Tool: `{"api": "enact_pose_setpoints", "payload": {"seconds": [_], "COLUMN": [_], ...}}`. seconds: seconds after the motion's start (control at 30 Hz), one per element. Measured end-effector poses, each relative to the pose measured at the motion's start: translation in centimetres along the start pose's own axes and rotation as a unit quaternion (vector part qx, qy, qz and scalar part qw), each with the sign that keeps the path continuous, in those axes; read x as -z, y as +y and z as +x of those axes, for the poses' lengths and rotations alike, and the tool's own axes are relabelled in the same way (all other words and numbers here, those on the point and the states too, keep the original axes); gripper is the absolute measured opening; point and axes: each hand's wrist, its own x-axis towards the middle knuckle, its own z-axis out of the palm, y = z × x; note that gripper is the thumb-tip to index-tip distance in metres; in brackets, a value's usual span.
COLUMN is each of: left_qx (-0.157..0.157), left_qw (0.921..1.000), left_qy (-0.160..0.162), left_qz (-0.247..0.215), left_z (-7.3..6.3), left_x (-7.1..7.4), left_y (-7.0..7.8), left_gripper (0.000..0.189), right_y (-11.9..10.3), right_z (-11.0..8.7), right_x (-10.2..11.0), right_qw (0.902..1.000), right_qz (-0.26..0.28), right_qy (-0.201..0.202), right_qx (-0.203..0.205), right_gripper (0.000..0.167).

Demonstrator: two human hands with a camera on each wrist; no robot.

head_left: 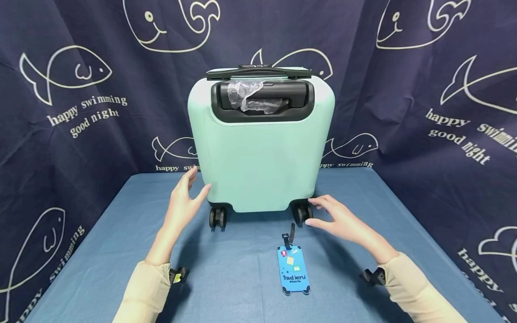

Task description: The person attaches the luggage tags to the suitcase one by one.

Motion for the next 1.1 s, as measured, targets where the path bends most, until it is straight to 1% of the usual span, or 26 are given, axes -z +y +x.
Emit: {"api": "enact_pose_setpoints", "payload": {"seconds": [0.17, 0.33, 0.43, 0.6, 0.7, 0.9, 1.0, 1.1], "left_qx": [0.017, 0.039, 0.040, 0.042, 0.045, 0.054, 0.063, 0.067], "left_qw": [0.9992, 0.9966, 0.9951, 0.9924, 0.9912, 0.9896, 0.9881, 0.9890], "left_qy": [0.000, 0.007, 0.013, 0.012, 0.017, 0.024, 0.024, 0.024], "left_qz": [-0.036, -0.072, -0.090, -0.115, -0.124, -0.131, -0.138, -0.130], "left_z": [0.8, 1.8, 2.4, 3.2, 3.5, 3.9, 3.8, 3.8], "left_x": [-0.5, -1.0, -1.3, -1.7, -1.9, -2.3, -2.4, -2.4], "left_y": [0.2, 0.5, 0.5, 0.6, 0.7, 0.6, 0.6, 0.5], "left_gripper": [0.068, 0.074, 0.080, 0.087, 0.088, 0.093, 0.095, 0.093], "right_y": [0.1, 0.0, 0.0, 0.2, 0.2, 0.3, 0.3, 0.4], "right_z": [0.0, 0.2, 0.2, 0.3, 0.5, 0.4, 0.4, 0.5], "right_x": [-1.4, -2.7, -3.4, -4.5, -5.1, -6.2, -6.6, -7.0], "right_qw": [0.9998, 0.9991, 0.9988, 0.9977, 0.9964, 0.9935, 0.9928, 0.9919], "right_qz": [0.019, 0.040, 0.045, 0.048, 0.051, 0.057, 0.053, 0.050], "right_qy": [-0.004, -0.009, -0.019, -0.042, -0.058, -0.090, -0.100, -0.112], "right_qx": [0.006, 0.012, 0.008, 0.025, 0.036, 0.041, 0.039, 0.032], "right_gripper": [0.057, 0.048, 0.043, 0.040, 0.038, 0.033, 0.031, 0.032]}}
